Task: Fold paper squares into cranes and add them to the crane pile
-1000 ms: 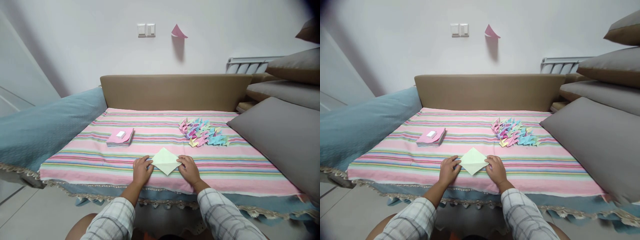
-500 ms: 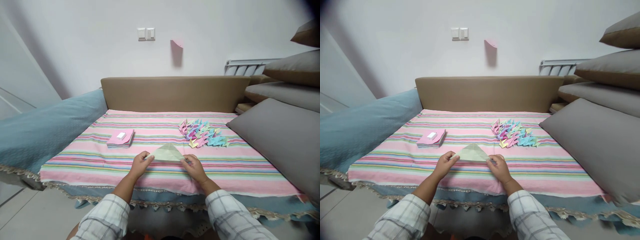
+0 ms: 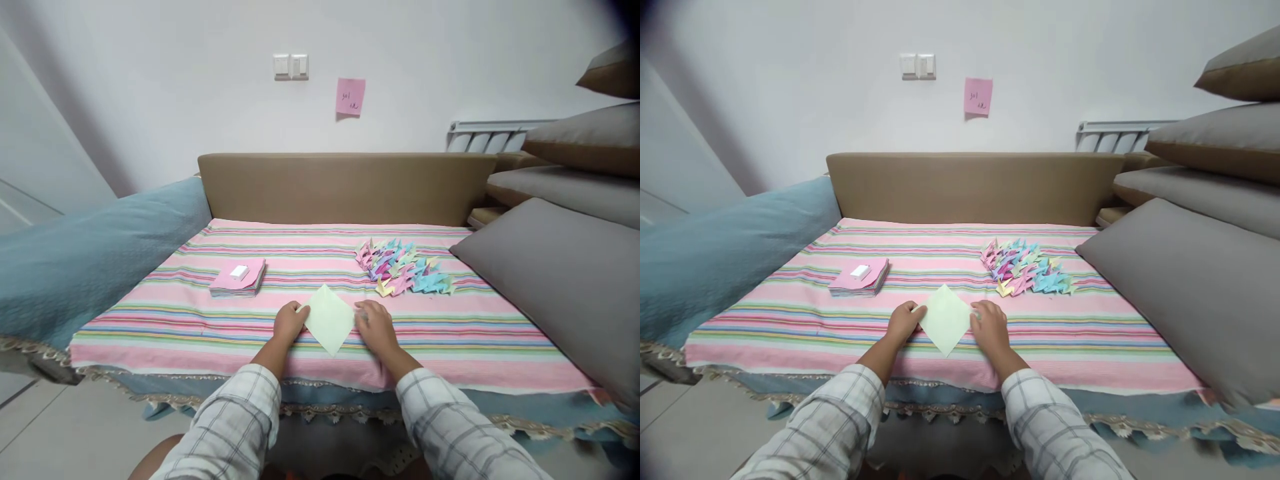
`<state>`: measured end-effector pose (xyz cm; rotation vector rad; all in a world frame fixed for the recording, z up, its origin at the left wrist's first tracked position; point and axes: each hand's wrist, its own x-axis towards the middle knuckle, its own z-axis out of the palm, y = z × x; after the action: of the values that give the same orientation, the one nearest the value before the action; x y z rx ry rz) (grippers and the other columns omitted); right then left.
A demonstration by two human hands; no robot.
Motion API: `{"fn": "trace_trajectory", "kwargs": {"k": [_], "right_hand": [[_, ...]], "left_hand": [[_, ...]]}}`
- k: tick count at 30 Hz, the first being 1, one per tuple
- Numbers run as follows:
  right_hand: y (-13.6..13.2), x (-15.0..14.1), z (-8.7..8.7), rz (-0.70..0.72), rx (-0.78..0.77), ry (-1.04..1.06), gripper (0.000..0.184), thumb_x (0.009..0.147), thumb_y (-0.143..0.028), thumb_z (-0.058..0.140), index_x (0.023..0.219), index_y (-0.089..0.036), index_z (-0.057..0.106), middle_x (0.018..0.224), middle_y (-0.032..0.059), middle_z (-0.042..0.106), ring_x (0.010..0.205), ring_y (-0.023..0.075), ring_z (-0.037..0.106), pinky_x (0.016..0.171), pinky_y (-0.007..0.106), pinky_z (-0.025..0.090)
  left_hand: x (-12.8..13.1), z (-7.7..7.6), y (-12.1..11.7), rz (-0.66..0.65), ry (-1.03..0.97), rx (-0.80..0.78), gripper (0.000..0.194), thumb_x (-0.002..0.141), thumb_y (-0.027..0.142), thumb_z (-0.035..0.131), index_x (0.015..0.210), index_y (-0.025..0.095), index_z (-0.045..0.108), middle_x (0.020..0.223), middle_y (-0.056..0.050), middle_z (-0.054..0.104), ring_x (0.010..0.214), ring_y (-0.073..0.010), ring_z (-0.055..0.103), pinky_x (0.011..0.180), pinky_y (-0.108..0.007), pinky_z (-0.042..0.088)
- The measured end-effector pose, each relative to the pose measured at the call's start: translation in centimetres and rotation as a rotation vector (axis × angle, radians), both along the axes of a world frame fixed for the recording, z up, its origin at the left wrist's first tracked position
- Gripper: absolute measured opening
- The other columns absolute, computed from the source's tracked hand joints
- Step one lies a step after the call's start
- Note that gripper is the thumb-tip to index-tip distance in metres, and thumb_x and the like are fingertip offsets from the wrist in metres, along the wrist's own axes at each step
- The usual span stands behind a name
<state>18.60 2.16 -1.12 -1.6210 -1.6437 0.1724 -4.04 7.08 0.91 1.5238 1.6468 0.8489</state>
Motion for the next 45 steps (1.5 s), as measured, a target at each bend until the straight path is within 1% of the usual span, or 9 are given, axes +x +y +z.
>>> {"fn": "trace_trajectory", "kwargs": {"k": [3,5,16,23,26,31,35,38,45], "right_hand": [[-0.8,-1.7,0.0,0.193,0.033,-0.234,0.026,0.084,-0.023,0.048,0.105,-0.024,0.063,0.106,0.0063,0.061,0.102,0.0215,0.049,0.091,0.038,0.031],[-1.0,-2.7,-0.2,0.234,0.024,-0.323,0.027,0.085,-0.026,0.049,0.109,-0.026,0.061,0.108,0.0055,0.059,0.103,0.0214,0.048,0.092,0.038,0.029],[-1.0,-3.9,-1.7,0.215,-0.017,-0.401,0.031,0.087,-0.033,0.049,0.117,-0.030,0.057,0.110,0.0041,0.057,0.102,0.0205,0.047,0.091,0.039,0.026],[-1.1,-4.0,-1.7,0.205,-0.013,-0.389,0.032,0.087,-0.033,0.048,0.118,-0.029,0.057,0.111,0.0047,0.057,0.103,0.0209,0.046,0.092,0.039,0.025],[-1.1,-4.0,-1.7,0.210,-0.016,-0.386,0.032,0.088,-0.034,0.048,0.118,-0.029,0.056,0.111,0.0047,0.057,0.103,0.0209,0.046,0.092,0.038,0.026],[-1.2,-4.0,-1.6,0.204,-0.014,-0.390,0.031,0.088,-0.034,0.048,0.117,-0.028,0.056,0.110,0.0047,0.058,0.101,0.0207,0.047,0.092,0.038,0.027],[-1.2,-4.0,-1.6,0.205,-0.004,-0.381,0.030,0.088,-0.034,0.048,0.116,-0.027,0.057,0.110,0.0048,0.058,0.101,0.0203,0.047,0.091,0.037,0.027],[-1.2,-4.0,-1.6,0.208,0.005,-0.373,0.029,0.088,-0.034,0.047,0.114,-0.026,0.058,0.109,0.0054,0.058,0.101,0.0204,0.047,0.091,0.037,0.027],[-1.3,-3.9,-1.6,0.218,0.021,-0.347,0.028,0.089,-0.032,0.046,0.114,-0.026,0.058,0.109,0.0056,0.058,0.101,0.0204,0.047,0.091,0.037,0.027]], "left_hand": [[-0.1,-0.3,0.2,-0.010,0.024,-0.011,0.023,0.074,0.041,0.053,0.063,0.020,0.051,0.042,0.003,0.056,0.043,-0.0148,0.053,0.046,-0.024,0.033],[-0.3,-0.5,0.2,-0.021,0.027,-0.005,0.024,0.074,0.042,0.053,0.064,0.020,0.052,0.043,0.002,0.057,0.044,-0.0145,0.054,0.046,-0.023,0.033],[-0.3,-2.2,-0.8,-0.039,-0.099,0.051,0.022,0.073,0.039,0.060,0.086,0.021,0.057,0.059,0.005,0.062,0.047,-0.0107,0.058,0.051,-0.021,0.041],[-0.2,-2.3,-1.2,-0.095,-0.317,0.112,0.041,0.064,0.029,0.069,0.103,0.018,0.059,0.075,0.000,0.069,0.064,-0.0135,0.062,0.059,-0.022,0.046],[-0.2,-2.2,-1.5,-0.151,-0.334,0.117,0.044,0.064,0.029,0.069,0.105,0.017,0.060,0.075,-0.001,0.069,0.064,-0.0135,0.062,0.059,-0.022,0.046],[-0.5,-2.2,-2.3,-0.197,-0.097,0.147,0.033,0.065,0.033,0.066,0.095,0.019,0.066,0.064,0.003,0.065,0.059,-0.0134,0.058,0.057,-0.023,0.045],[-0.5,-2.0,-2.7,-0.307,0.099,0.299,0.029,0.066,0.030,0.065,0.094,0.022,0.068,0.089,0.000,0.069,0.085,-0.0178,0.062,0.077,-0.027,0.046],[-0.5,-1.7,-2.8,-0.368,0.239,0.384,0.028,0.066,0.031,0.066,0.093,0.025,0.070,0.110,-0.002,0.066,0.103,-0.0217,0.057,0.092,-0.033,0.041],[-0.6,-2.1,-3.1,-0.405,0.412,0.450,0.029,0.067,0.037,0.067,0.094,0.029,0.071,0.118,-0.001,0.062,0.108,-0.0247,0.054,0.096,-0.041,0.037]]}}
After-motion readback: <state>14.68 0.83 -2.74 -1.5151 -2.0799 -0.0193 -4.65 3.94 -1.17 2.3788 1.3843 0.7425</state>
